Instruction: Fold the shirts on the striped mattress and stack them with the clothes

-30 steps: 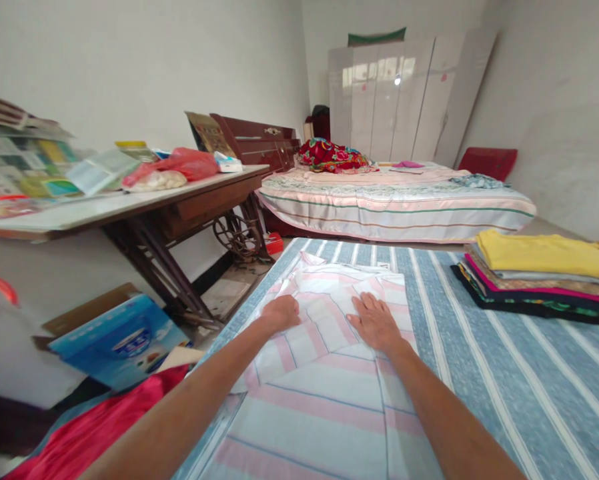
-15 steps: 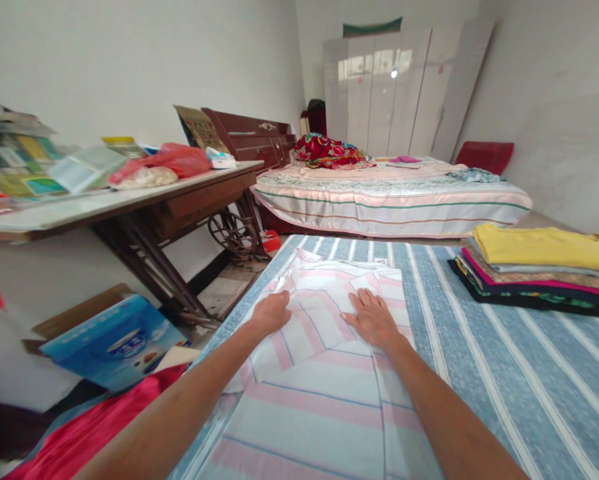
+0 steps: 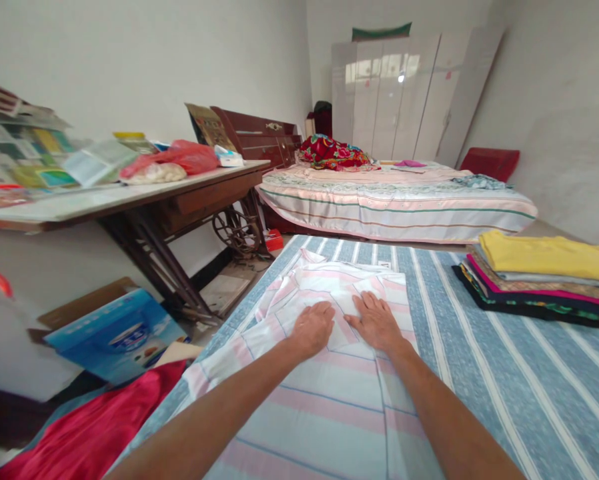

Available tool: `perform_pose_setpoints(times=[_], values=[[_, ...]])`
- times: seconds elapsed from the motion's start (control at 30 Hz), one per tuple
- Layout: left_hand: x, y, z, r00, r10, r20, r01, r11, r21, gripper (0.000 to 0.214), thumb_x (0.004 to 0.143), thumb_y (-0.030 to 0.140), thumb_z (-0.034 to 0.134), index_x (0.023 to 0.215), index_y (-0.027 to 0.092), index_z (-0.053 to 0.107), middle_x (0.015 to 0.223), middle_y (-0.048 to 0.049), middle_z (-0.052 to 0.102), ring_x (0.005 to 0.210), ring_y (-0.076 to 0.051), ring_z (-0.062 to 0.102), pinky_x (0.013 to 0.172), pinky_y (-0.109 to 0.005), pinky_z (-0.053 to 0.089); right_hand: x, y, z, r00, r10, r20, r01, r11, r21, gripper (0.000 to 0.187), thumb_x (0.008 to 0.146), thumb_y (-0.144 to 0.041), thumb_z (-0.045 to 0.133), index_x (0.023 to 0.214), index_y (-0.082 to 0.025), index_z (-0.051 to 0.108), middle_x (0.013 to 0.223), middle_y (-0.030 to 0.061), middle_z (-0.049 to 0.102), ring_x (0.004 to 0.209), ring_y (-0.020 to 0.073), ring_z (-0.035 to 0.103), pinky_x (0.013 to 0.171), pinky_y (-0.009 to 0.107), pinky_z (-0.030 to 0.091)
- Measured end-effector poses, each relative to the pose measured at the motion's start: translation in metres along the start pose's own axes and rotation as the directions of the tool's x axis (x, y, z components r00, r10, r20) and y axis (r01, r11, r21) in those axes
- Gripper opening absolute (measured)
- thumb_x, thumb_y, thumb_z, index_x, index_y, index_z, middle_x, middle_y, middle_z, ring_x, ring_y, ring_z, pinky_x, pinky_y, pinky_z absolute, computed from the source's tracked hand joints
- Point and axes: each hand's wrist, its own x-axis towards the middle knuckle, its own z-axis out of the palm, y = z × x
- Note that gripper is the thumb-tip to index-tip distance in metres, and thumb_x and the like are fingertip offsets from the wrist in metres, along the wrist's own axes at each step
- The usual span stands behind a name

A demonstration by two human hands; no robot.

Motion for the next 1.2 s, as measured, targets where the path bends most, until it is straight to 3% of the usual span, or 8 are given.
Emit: perform_pose_setpoints(times=[0.17, 0.3, 0.53, 0.73, 0.83, 0.93, 1.07, 1.2], values=[[-0.007, -0.007, 0.017, 0.999, -0.002, -0.046, 0.002, 1.000, -0.007, 0.042, 0.093, 0.030, 0.030, 0.128, 0.014, 0.043, 0.144, -0.0118, 0.036, 0.135, -0.025, 0.026, 0.107, -0.047, 0.025, 0.001, 0.001, 0.003, 1.000, 0.007, 0.001, -0.007, 1.000, 0.000, 0.069, 0.091, -0.062, 0.020, 0.142, -0.016, 0.030, 0.148, 0.0134, 0.028, 0.136, 0.0266, 0.021, 0.106, 0.042, 0.018], [-0.008, -0.009, 0.022, 0.996, 0.089, -0.013, -0.089, 0.995, -0.042, 0.043, 0.094, 0.029, 0.023, 0.132, 0.020, 0.040, 0.147, -0.0055, 0.033, 0.137, -0.019, 0.021, 0.110, -0.047, 0.019, 0.001, 0.003, 0.004, 1.000, -0.002, -0.008, 0.002, 1.000, 0.001, 0.069, 0.091, -0.061, 0.021, 0.142, -0.016, 0.031, 0.147, 0.0133, 0.028, 0.135, 0.0261, 0.021, 0.106, 0.042, 0.019], [-0.007, -0.009, 0.021, 0.987, -0.124, 0.107, 0.132, 0.988, -0.078, 0.060, 0.089, 0.053, 0.026, 0.139, 0.021, 0.034, 0.151, -0.0088, 0.021, 0.139, -0.028, 0.013, 0.109, -0.055, 0.012, 0.000, 0.002, 0.003, 1.000, -0.009, -0.011, 0.009, 1.000, -0.006, 0.067, 0.091, -0.060, 0.023, 0.141, -0.016, 0.032, 0.147, 0.0132, 0.029, 0.135, 0.0257, 0.022, 0.105, 0.042, 0.020], [-0.017, -0.003, 0.016, 0.961, -0.251, 0.113, 0.259, 0.964, -0.065, 0.066, 0.086, 0.058, 0.030, 0.137, 0.018, 0.037, 0.151, -0.0139, 0.019, 0.138, -0.035, 0.011, 0.108, -0.057, 0.012, -0.002, 0.002, 0.005, 1.000, -0.010, -0.010, 0.010, 1.000, -0.016, 0.067, 0.092, -0.059, 0.021, 0.142, -0.016, 0.031, 0.147, 0.0141, 0.029, 0.136, 0.0258, 0.022, 0.105, 0.043, 0.021], [-0.013, 0.002, 0.011, 0.988, -0.146, 0.054, 0.152, 0.981, -0.117, 0.059, 0.088, 0.049, 0.031, 0.135, 0.014, 0.039, 0.151, -0.0146, 0.021, 0.138, -0.032, 0.014, 0.109, -0.053, 0.016, -0.001, 0.003, 0.008, 1.000, -0.005, -0.010, 0.005, 1.000, -0.023, 0.067, 0.091, -0.060, 0.020, 0.142, -0.017, 0.031, 0.147, 0.0138, 0.028, 0.136, 0.0263, 0.022, 0.105, 0.044, 0.022], [0.002, 0.008, 0.007, 0.999, -0.021, 0.034, 0.027, 0.984, -0.176, 0.049, 0.092, 0.038, 0.026, 0.134, 0.017, 0.039, 0.149, -0.0085, 0.027, 0.138, -0.022, 0.018, 0.110, -0.043, 0.020, 0.000, 0.004, 0.011, 1.000, 0.003, -0.016, -0.003, 0.999, -0.038, 0.067, 0.091, -0.060, 0.020, 0.141, -0.017, 0.032, 0.147, 0.0132, 0.029, 0.136, 0.0265, 0.023, 0.106, 0.044, 0.022], [0.021, 0.013, 0.011, 0.998, -0.023, 0.055, 0.033, 0.980, -0.197, 0.048, 0.092, 0.039, 0.024, 0.132, 0.018, 0.041, 0.146, -0.0080, 0.034, 0.136, -0.021, 0.023, 0.110, -0.044, 0.022, 0.000, 0.005, 0.013, 1.000, 0.007, -0.024, -0.009, 0.998, -0.063, 0.061, 0.093, -0.055, 0.021, 0.141, -0.019, 0.033, 0.147, 0.0118, 0.031, 0.135, 0.0261, 0.025, 0.106, 0.043, 0.024], [0.023, 0.011, 0.020, 0.994, -0.053, 0.090, 0.072, 0.975, -0.211, 0.057, 0.092, 0.047, 0.019, 0.138, 0.017, 0.033, 0.151, -0.0084, 0.024, 0.139, -0.024, 0.016, 0.110, -0.050, 0.015, 0.000, 0.007, 0.016, 1.000, -0.005, -0.024, 0.003, 0.997, -0.075, 0.062, 0.093, -0.054, 0.023, 0.141, -0.018, 0.032, 0.147, 0.0123, 0.030, 0.135, 0.0261, 0.025, 0.106, 0.042, 0.024]])
